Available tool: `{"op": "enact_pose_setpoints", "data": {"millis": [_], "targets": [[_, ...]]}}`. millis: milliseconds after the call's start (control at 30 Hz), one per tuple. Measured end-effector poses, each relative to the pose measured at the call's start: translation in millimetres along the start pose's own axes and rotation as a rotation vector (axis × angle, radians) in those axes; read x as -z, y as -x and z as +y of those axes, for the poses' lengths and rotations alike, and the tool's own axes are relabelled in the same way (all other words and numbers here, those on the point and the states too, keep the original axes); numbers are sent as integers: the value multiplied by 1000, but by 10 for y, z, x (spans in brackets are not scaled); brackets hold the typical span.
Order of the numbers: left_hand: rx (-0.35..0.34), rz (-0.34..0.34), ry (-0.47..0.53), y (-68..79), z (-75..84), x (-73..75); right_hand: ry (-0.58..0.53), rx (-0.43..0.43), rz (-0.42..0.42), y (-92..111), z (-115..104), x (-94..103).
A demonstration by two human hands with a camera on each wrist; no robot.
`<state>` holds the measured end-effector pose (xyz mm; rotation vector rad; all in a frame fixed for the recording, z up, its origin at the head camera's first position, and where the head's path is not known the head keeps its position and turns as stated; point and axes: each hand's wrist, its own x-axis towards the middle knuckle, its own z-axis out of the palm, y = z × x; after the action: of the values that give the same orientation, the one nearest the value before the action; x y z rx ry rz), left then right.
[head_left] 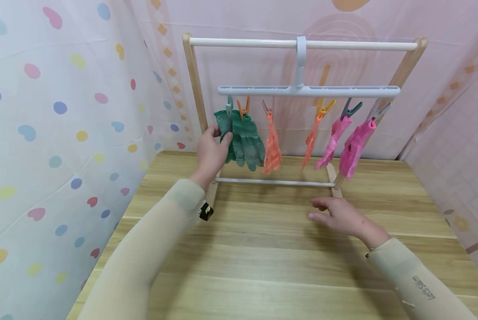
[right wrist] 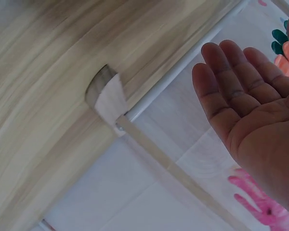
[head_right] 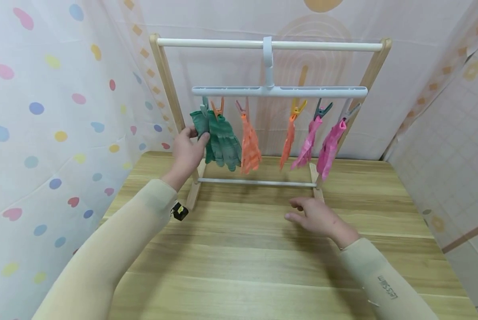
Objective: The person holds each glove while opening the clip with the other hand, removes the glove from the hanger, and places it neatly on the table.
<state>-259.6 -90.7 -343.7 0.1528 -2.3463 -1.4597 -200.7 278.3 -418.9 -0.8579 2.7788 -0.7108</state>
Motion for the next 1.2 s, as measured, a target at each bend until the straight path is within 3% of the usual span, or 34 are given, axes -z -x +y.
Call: {"op": "enact_pose_setpoints", "data": {"millis": [133, 233, 500, 800, 1067, 1200], "targets": [[-11, 9, 29, 88, -102, 72, 0, 30, -9, -26, -61, -7], [-57, 38, 34, 149, -158, 139, -2, 45, -18, -46, -110, -14], [-127, 78, 15, 243, -211, 310, -35, 109, -27, -186, -305, 49], [-177, 48, -25, 308, -256, 498, -199, 176, -85, -480, -825, 201], [-211, 27, -81, 356, -226, 563, -426, 296, -29, -761, -1397, 311], [-222, 9, -99, 384, -200, 539, -542, 316, 10, -884, -1612, 375]]}}
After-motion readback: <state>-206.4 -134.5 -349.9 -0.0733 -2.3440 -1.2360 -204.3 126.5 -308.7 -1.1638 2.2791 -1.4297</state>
